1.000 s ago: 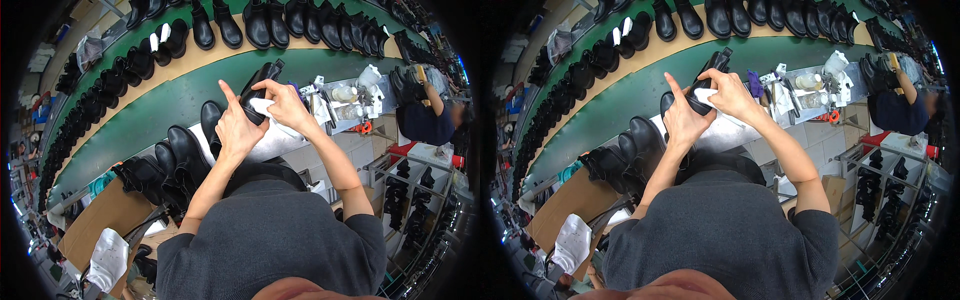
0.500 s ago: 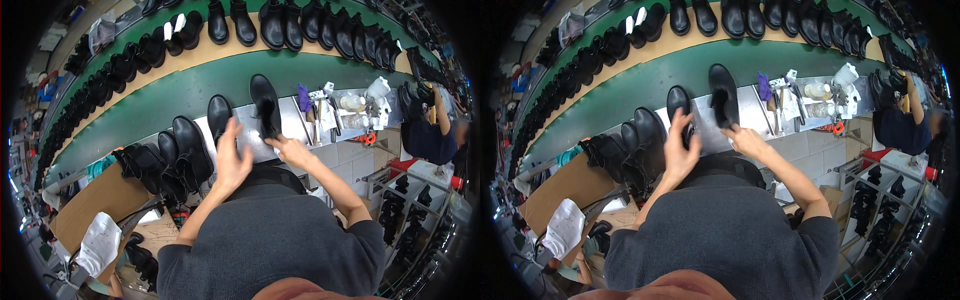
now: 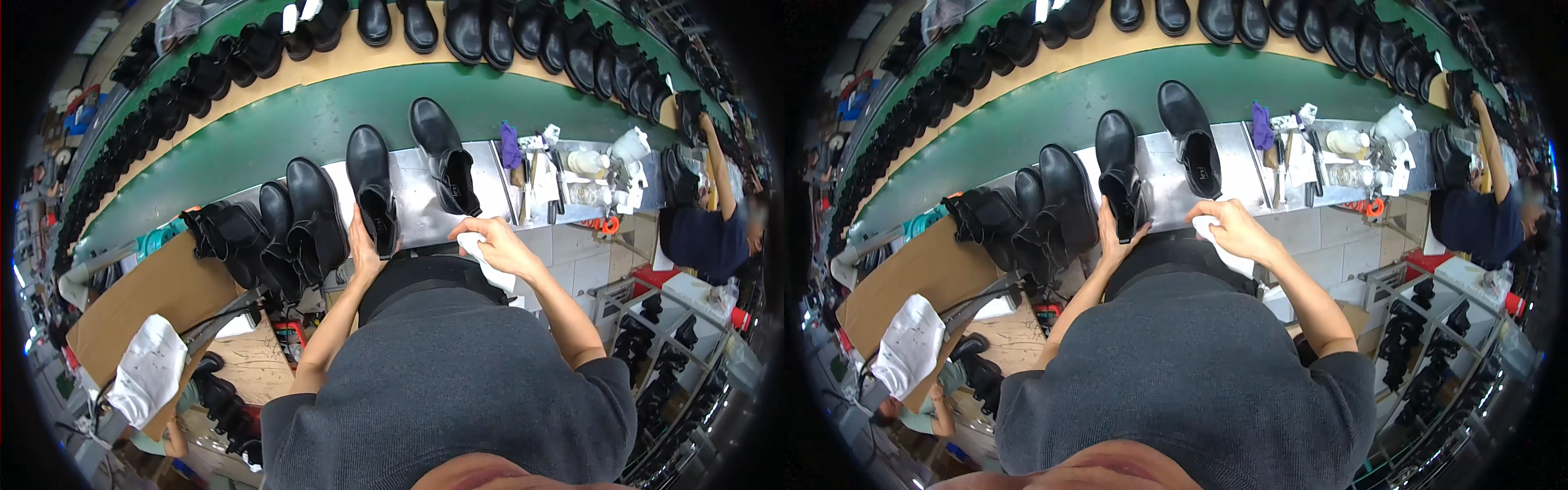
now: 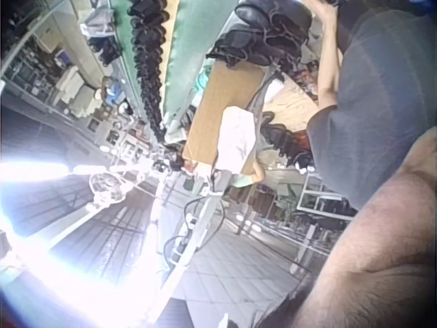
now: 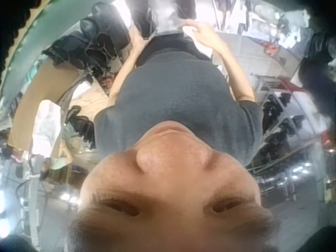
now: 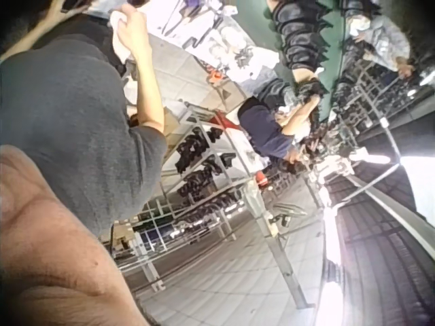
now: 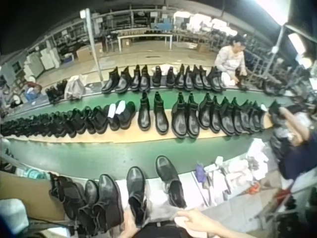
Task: The person cleans and inspects black leather boots on a factory assembly line. They use a small brush to scrub the heels and sides, wipe the surfaces with a white cloth, and insert white paper stuffing into the boots to maintain their shape. The person handles the boots one by one, moving them along the green conveyor belt.
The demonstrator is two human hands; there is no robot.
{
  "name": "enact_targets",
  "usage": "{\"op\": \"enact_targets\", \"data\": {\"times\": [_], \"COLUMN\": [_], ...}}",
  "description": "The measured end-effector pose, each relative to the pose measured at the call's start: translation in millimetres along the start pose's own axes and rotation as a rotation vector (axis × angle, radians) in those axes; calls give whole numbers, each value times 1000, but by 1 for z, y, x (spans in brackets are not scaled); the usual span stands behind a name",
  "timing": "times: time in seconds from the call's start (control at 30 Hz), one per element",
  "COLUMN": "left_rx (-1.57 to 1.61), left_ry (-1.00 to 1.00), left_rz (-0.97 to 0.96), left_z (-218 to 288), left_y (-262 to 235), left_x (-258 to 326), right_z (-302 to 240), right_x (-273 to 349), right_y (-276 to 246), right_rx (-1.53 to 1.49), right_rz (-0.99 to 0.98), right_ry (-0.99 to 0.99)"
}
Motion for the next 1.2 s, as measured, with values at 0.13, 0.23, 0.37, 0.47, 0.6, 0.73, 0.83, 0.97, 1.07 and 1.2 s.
{"op": "enact_targets", "data": {"times": [0.13,0.23,0.37,0.47,0.6,0.73,0.83,0.97,1.07,1.2], "left_rx": [136,115,61,126,141,131,173,132,145,143], "left_ry": [-56,-104,-185,-256,-182,-85,-116,-79,-82,-100], "left_rz": [97,217,161,-5,17,43,42,67,60,70], "left_z": [34,81,139,146,149,160,165,168,171,170], "left_y": [-36,-80,-119,-105,-92,-88,-82,-79,-79,-78], "left_x": [-21,-55,-71,-72,-72,-82,-85,-83,-84,-86], "right_z": [-27,-53,-102,-109,-109,-116,-120,-119,-111,-108], "right_x": [-6,-22,-33,-45,-57,-61,-68,-70,-71,-76], "right_y": [-9,-17,-32,-37,-46,-57,-63,-64,-68,-70], "right_rx": [-79,-140,-233,-63,70,196,317,324,223,202], "right_rz": [123,174,191,215,210,203,243,178,158,206], "right_ry": [-172,-296,-430,-437,-418,-333,-306,-271,-286,-168]}}
Point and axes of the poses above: each hand's wrist, its own x-axis away from the middle knuckle, its own y-axis out of the palm, z = x × y, the point moved 10 cm from there along -x, towards the middle knuckle
